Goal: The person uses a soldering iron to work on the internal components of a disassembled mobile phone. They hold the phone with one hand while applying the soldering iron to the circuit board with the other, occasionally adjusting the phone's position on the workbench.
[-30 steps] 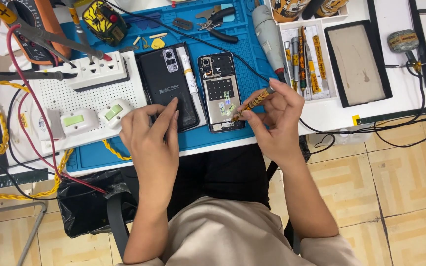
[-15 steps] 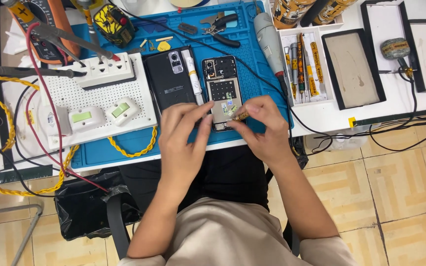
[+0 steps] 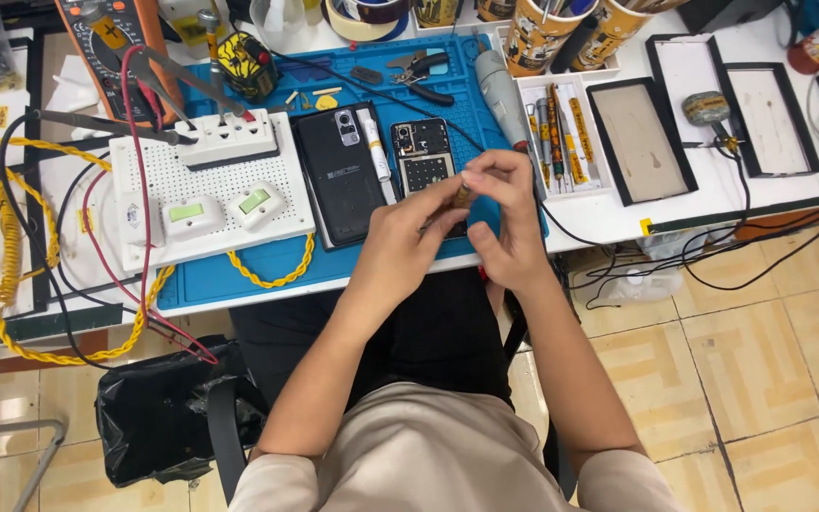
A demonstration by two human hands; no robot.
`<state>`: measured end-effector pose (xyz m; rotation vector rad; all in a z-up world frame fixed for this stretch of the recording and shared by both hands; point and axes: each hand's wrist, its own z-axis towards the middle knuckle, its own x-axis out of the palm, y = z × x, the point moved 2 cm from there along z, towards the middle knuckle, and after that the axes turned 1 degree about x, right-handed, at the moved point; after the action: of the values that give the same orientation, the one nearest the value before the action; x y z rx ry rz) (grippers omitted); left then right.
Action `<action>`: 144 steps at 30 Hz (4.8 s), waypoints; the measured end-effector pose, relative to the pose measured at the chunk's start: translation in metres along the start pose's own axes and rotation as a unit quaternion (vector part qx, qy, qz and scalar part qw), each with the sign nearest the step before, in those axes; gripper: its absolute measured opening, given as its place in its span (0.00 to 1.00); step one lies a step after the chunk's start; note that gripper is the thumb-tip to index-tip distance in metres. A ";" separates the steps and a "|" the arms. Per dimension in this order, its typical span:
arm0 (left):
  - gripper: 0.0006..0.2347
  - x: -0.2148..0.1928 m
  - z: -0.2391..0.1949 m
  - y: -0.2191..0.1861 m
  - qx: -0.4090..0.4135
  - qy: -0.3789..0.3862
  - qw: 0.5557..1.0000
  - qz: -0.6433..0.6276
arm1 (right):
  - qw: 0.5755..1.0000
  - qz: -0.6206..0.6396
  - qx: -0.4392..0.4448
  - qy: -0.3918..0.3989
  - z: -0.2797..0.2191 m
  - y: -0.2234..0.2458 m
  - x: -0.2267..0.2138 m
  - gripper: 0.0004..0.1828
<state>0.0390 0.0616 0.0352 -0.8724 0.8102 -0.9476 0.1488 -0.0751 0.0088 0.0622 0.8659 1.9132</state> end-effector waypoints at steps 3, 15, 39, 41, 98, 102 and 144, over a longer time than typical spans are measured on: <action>0.14 0.010 0.010 0.044 0.091 -0.111 0.983 0.112 | 1.000 -0.025 -0.002 0.018 -0.005 -0.003 0.005 0.26; 0.18 0.017 0.018 0.039 0.107 -0.072 0.986 0.102 | 0.999 -0.041 0.004 -0.016 -0.004 -0.001 0.006 0.25; 0.34 0.011 -0.023 0.011 0.064 -0.098 0.987 0.108 | 1.000 0.007 0.004 0.005 0.003 0.009 0.003 0.23; 0.37 0.013 -0.034 0.007 0.062 -0.082 0.991 0.090 | 1.000 0.005 0.001 0.000 0.003 0.006 0.001 0.22; 0.05 -0.058 -0.049 0.017 0.027 -0.115 0.929 0.350 | 0.991 0.026 0.130 -0.017 -0.019 -0.005 0.043 0.44; 0.05 -0.058 -0.049 0.017 0.027 -0.122 0.926 0.355 | 0.990 0.044 0.131 -0.023 -0.016 -0.002 0.039 0.44; 0.03 -0.014 -0.082 0.045 0.116 -0.182 0.860 0.462 | 0.997 -0.068 -0.007 -0.041 -0.009 0.013 0.050 0.58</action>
<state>-0.0226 0.0679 -0.0367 -0.3365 0.6493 -0.0105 0.1099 -0.0431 -0.0058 0.0710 0.7815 1.7780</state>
